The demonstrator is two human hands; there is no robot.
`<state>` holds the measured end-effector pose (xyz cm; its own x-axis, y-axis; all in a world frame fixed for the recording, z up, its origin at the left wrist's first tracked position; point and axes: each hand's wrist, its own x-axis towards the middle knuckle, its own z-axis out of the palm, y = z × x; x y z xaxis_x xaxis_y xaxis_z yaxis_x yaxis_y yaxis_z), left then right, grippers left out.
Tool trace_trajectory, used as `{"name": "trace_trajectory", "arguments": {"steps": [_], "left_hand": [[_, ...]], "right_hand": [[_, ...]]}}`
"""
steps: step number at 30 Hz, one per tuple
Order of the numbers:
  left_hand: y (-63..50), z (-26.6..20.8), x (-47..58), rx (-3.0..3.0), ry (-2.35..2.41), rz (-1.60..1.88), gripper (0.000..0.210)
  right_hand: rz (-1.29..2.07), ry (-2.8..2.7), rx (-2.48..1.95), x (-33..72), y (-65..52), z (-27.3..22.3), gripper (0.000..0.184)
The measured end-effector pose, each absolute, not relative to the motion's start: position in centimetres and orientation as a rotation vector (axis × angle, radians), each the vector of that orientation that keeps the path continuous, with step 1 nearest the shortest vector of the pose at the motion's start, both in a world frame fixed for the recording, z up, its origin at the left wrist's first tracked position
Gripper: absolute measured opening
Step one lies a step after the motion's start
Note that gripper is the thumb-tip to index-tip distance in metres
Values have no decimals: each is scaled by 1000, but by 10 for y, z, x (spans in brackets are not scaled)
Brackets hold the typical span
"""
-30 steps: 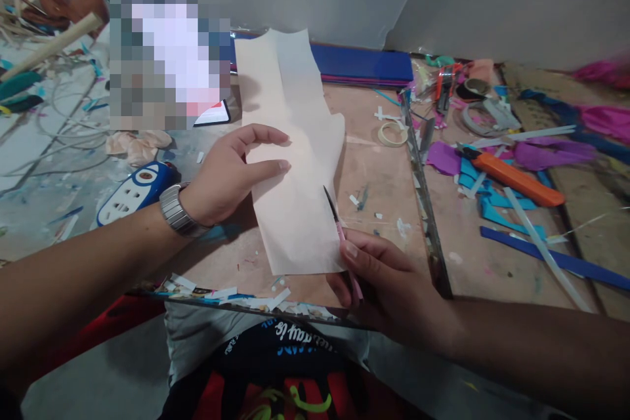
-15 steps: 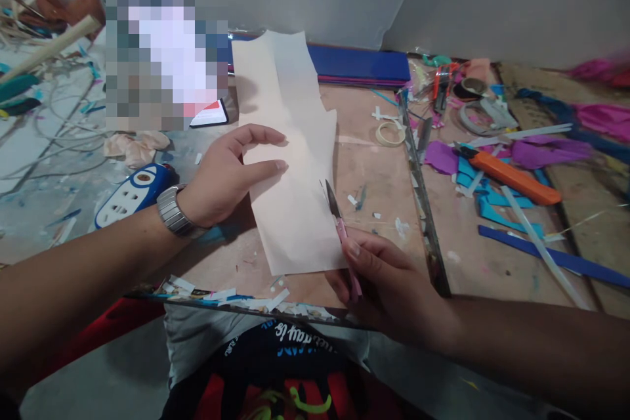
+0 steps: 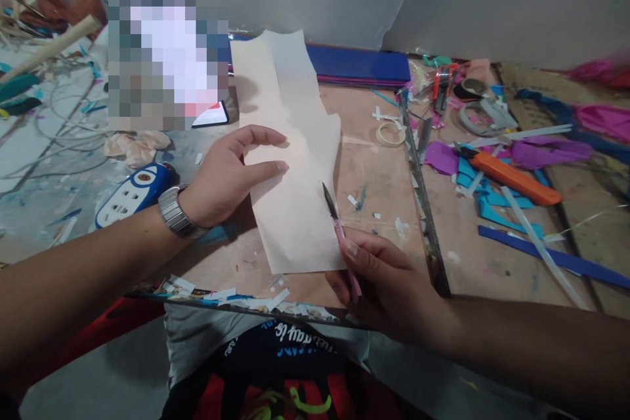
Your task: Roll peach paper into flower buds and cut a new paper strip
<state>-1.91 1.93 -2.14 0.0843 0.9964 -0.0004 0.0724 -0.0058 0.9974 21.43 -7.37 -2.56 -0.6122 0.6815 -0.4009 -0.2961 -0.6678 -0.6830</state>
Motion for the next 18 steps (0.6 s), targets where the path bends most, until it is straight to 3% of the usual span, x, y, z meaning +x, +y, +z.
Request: {"name": "trace_trajectory", "arguments": {"steps": [18], "left_hand": [[19, -22, -19, 1316, 1191, 1095, 33]], "right_hand": [[2238, -760, -907, 215, -75, -25, 42]]}}
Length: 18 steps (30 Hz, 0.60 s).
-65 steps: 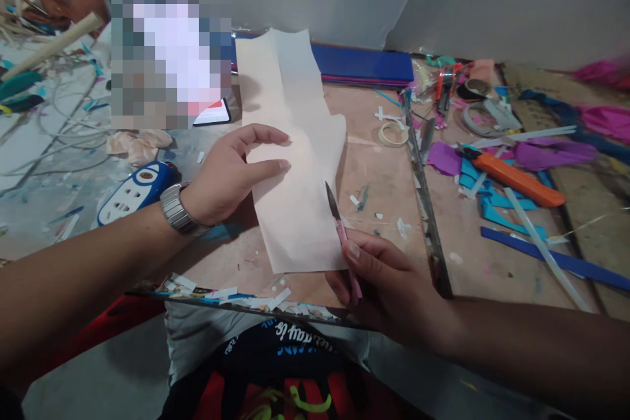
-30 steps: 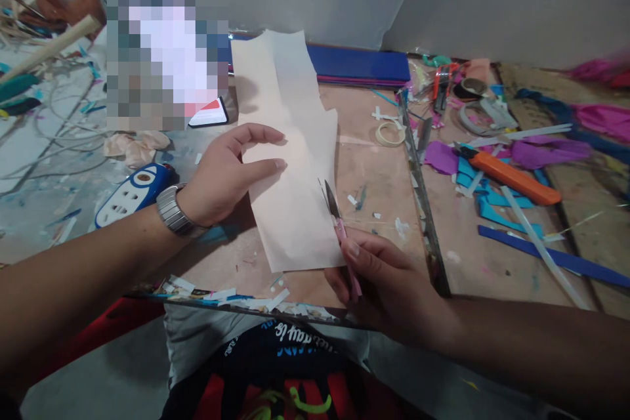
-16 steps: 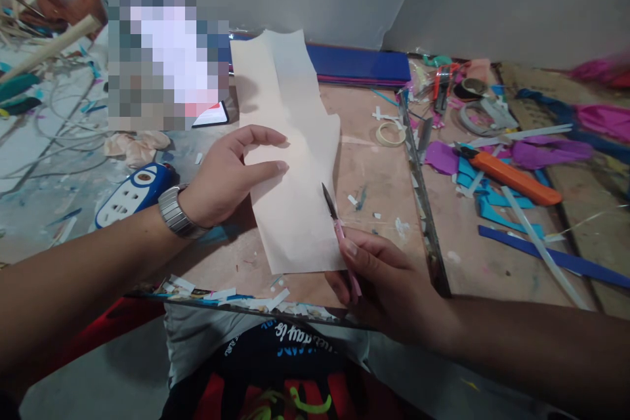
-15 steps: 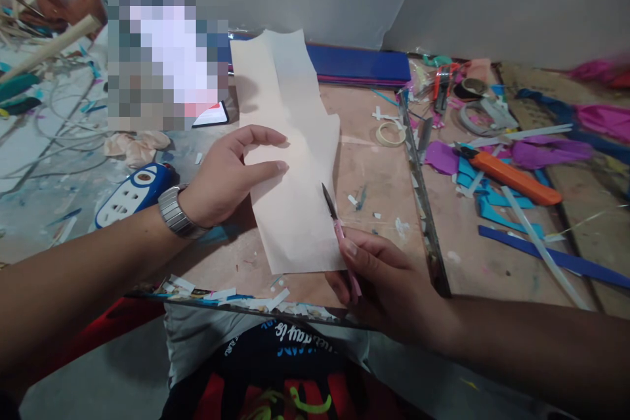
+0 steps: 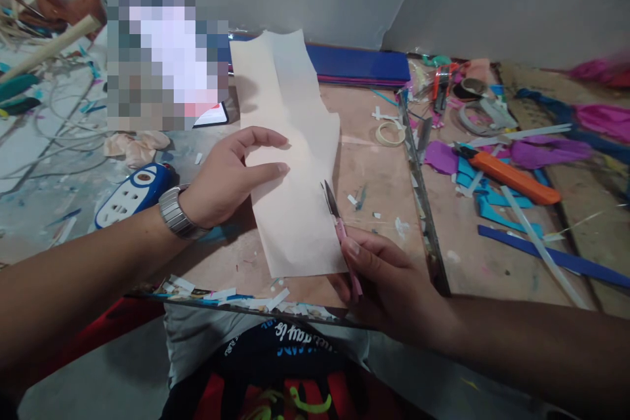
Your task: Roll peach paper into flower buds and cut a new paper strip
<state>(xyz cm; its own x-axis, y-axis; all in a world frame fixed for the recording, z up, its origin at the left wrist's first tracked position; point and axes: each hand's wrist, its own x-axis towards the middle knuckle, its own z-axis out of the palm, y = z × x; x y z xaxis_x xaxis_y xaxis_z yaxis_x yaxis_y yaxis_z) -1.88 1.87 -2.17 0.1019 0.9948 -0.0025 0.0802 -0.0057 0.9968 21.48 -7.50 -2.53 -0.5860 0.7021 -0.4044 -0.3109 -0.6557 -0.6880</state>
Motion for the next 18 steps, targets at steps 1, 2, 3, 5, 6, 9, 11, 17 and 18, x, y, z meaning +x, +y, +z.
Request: {"name": "trace_trajectory", "arguments": {"steps": [1, 2, 3, 5, 6, 9, 11, 17, 18], "left_hand": [[18, -22, -19, 1317, 1190, 1090, 32], [18, -22, -18, 1320, 1190, 1084, 32], [18, -22, -18, 1325, 1190, 1077, 32], [17, -22, -18, 1334, 1193, 1065, 31], [17, -22, -18, 1335, 1197, 1063, 31], [17, -22, -19, 1325, 1213, 1072, 32], [17, -22, -19, 1319, 1218, 1079, 32], [17, -22, -19, 1314, 1218, 1079, 33], [17, -21, -18, 1310, 1218, 1076, 33]], "right_hand": [[2229, -768, -917, 215, -75, -26, 42], [2221, -768, -935, 215, -75, -26, 42], [2215, -763, -954, 215, -75, -26, 42], [2207, -753, -979, 215, -75, -27, 41], [2212, -756, -984, 216, -75, -27, 41], [2216, -782, -964, 216, -74, -27, 42], [2208, -806, -973, 216, -74, -26, 44], [2230, -824, -985, 215, -73, -22, 49], [2225, -829, -1000, 215, -73, -21, 49]]}}
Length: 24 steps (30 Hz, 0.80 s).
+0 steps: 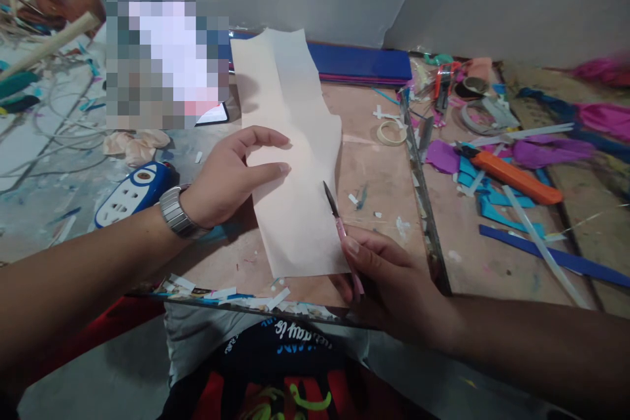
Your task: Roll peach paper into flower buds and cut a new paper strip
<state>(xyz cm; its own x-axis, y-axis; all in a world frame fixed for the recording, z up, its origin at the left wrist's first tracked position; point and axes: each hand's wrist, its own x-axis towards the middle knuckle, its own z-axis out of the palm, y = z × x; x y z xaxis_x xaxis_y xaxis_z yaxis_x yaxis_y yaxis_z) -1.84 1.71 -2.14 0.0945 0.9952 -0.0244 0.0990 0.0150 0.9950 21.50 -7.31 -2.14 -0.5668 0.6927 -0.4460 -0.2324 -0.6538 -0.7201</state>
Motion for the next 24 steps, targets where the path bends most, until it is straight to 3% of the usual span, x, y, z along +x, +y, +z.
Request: {"name": "trace_trajectory", "arguments": {"steps": [18, 24], "left_hand": [[16, -19, -17, 1314, 1199, 1055, 32], [17, -17, -18, 1304, 1222, 1093, 33]], "right_hand": [[2214, -703, -1018, 215, -74, -24, 42], [2235, -763, -982, 215, -73, -21, 48]]}}
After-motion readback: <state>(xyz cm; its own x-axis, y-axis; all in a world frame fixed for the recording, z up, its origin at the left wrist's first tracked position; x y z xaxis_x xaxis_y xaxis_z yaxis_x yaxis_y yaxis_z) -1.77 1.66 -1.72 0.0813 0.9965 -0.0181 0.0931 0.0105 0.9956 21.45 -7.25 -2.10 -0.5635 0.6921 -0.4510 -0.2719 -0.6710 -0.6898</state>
